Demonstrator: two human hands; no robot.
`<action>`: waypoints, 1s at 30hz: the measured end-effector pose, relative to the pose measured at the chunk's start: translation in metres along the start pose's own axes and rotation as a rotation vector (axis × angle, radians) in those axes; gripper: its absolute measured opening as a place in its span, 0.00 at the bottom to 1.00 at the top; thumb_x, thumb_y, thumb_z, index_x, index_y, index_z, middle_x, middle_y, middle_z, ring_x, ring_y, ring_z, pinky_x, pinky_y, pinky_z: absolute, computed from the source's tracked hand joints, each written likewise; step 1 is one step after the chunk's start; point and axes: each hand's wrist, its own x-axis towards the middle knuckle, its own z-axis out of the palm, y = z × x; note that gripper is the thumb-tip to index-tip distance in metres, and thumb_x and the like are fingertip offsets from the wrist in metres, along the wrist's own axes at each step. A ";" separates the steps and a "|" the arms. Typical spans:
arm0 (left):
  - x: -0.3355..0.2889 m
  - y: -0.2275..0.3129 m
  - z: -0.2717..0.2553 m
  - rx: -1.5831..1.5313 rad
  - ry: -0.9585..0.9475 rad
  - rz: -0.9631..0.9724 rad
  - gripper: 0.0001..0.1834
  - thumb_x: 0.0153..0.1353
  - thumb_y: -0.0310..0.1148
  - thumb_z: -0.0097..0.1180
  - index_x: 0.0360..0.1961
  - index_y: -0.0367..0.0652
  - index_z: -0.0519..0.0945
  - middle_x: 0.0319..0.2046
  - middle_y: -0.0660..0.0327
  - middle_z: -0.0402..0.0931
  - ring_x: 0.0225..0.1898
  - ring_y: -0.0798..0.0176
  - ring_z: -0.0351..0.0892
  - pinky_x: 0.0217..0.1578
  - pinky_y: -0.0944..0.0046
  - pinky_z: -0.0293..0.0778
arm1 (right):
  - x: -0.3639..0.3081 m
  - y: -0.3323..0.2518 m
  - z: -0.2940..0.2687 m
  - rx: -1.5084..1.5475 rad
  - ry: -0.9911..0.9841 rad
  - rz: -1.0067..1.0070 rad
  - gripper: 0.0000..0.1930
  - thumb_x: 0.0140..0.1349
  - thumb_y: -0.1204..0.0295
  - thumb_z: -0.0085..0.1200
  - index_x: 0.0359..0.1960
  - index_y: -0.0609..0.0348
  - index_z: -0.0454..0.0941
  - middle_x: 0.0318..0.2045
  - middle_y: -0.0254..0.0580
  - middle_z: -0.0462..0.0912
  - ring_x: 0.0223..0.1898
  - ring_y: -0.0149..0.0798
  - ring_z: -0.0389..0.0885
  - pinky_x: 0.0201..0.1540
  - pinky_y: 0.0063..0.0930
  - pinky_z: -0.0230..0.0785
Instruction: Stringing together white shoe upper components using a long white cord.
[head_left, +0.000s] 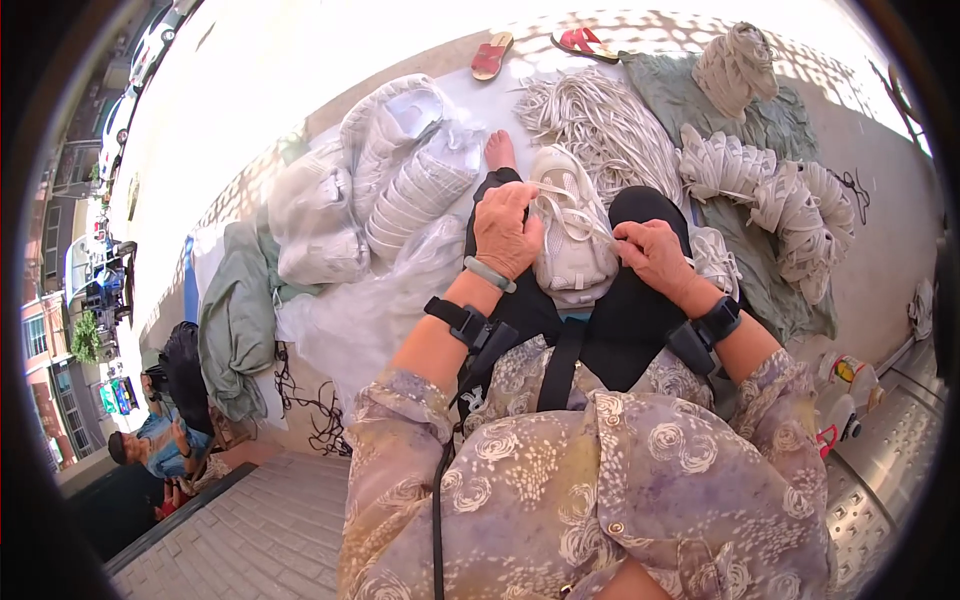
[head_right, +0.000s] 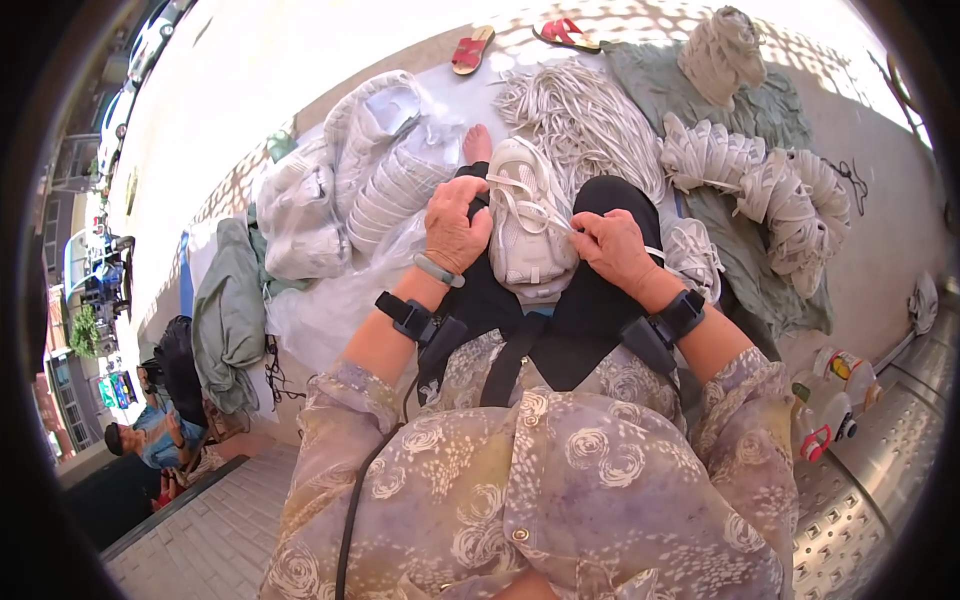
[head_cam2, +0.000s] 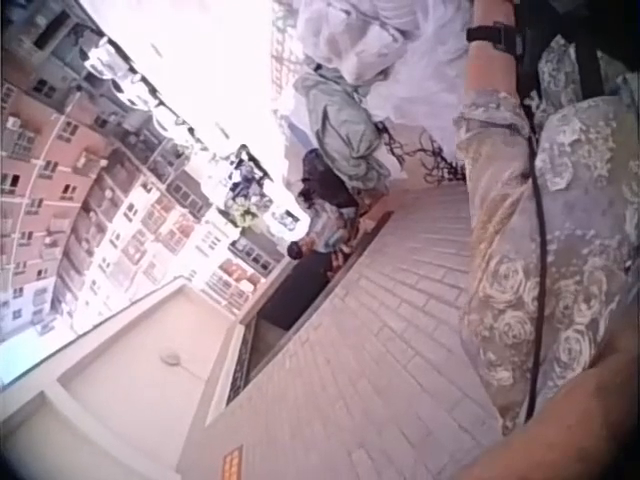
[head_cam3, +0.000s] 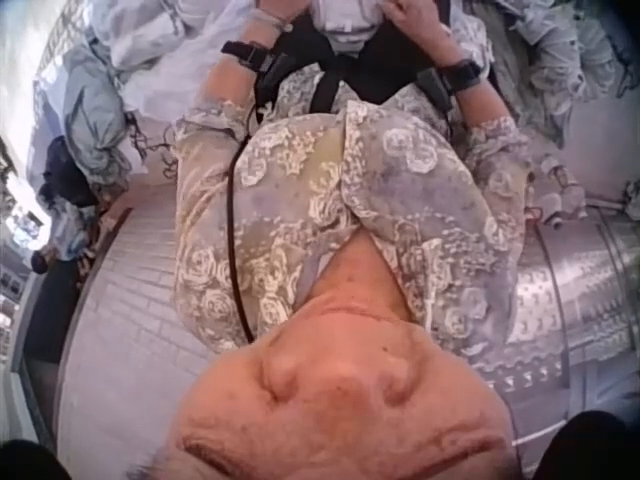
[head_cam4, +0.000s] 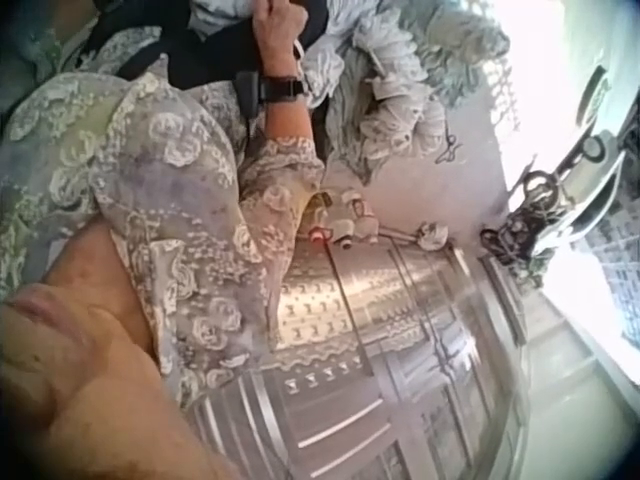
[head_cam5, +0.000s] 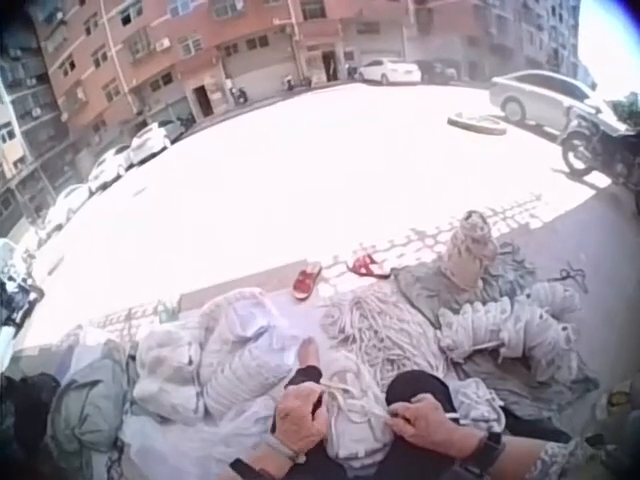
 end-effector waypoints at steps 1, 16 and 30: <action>-0.002 0.009 0.001 0.004 -0.017 -0.005 0.13 0.41 0.27 0.53 0.33 0.42 0.75 0.35 0.58 0.72 0.38 0.54 0.71 0.40 0.57 0.66 | -0.002 0.000 0.001 0.008 0.008 -0.013 0.07 0.51 0.67 0.53 0.29 0.55 0.77 0.14 0.40 0.74 0.22 0.45 0.73 0.35 0.32 0.63; 0.000 -0.011 0.009 -0.503 -0.205 -0.375 0.03 0.44 0.25 0.52 0.22 0.37 0.73 0.36 0.53 0.76 0.34 0.55 0.74 0.37 0.62 0.69 | -0.006 -0.006 -0.006 0.035 -0.078 0.040 0.07 0.52 0.69 0.51 0.32 0.55 0.76 0.16 0.38 0.74 0.25 0.44 0.75 0.52 0.39 0.57; 0.010 -0.044 -0.030 -0.672 -0.145 -0.723 0.03 0.52 0.23 0.53 0.29 0.39 0.77 0.29 0.65 0.75 0.27 0.76 0.72 0.29 0.76 0.69 | -0.013 -0.041 -0.030 0.189 -0.117 0.159 0.08 0.56 0.68 0.49 0.30 0.60 0.75 0.21 0.51 0.76 0.25 0.53 0.76 0.28 0.37 0.66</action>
